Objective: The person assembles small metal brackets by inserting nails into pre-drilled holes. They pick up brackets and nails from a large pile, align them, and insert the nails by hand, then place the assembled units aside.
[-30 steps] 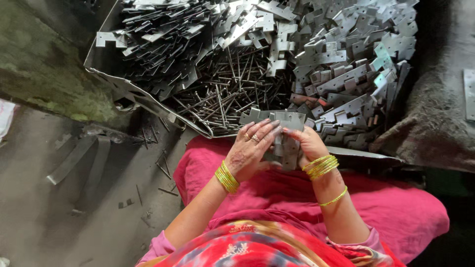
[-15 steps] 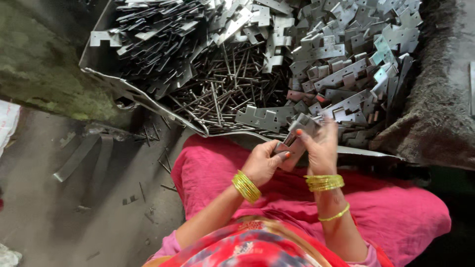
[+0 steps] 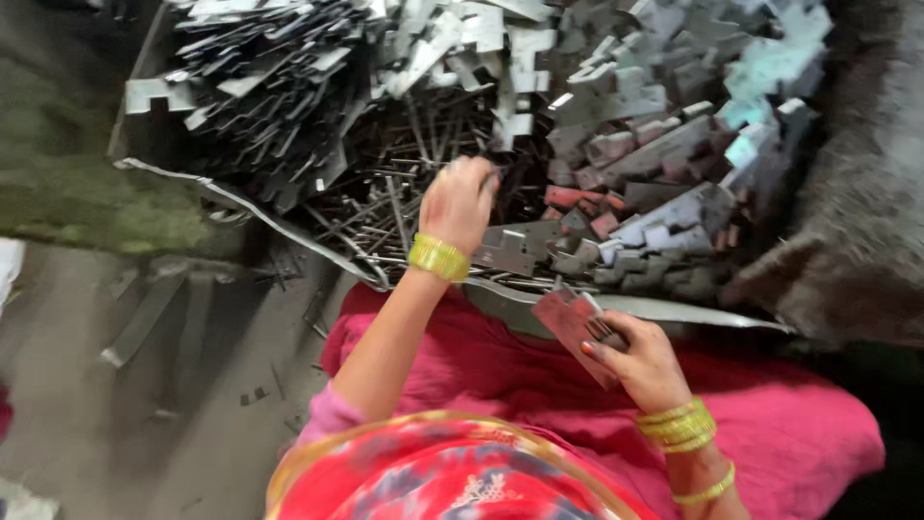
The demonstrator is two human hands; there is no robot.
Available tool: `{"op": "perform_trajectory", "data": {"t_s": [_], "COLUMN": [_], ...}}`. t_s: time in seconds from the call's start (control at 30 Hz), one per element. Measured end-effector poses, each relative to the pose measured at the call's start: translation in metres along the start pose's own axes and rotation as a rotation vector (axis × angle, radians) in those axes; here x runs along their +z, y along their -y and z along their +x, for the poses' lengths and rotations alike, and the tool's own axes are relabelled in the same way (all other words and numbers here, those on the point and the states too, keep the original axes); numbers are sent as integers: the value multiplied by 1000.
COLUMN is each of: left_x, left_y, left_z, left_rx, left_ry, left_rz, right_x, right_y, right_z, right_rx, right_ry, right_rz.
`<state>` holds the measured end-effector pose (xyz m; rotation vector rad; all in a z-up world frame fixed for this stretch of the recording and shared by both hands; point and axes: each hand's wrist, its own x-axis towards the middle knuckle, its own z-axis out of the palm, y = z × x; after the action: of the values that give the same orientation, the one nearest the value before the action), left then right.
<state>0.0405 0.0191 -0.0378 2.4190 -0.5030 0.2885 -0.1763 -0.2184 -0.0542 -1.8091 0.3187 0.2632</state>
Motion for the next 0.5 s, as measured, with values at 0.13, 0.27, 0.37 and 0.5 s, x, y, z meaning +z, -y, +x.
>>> {"op": "perform_trajectory", "data": {"t_s": [0.13,0.27,0.37,0.5], "left_x": [15,24,10,-9], "left_y": [40,91,137,159], "left_z": [52,118,149,137], "left_rx": [-158,-231,-104,13], "left_ry": [-136,-368,-158,48], "left_rz": [251,934,682,742], "right_x": [3,10,17,17], "right_y": [-16,-27,-34,-39], "right_z": [-4,-10,-11,-15], "right_rx": [102,177,120,-43], "right_ry": [-49,-87,-124,-169], "right_rz": [240,348,330,295]}}
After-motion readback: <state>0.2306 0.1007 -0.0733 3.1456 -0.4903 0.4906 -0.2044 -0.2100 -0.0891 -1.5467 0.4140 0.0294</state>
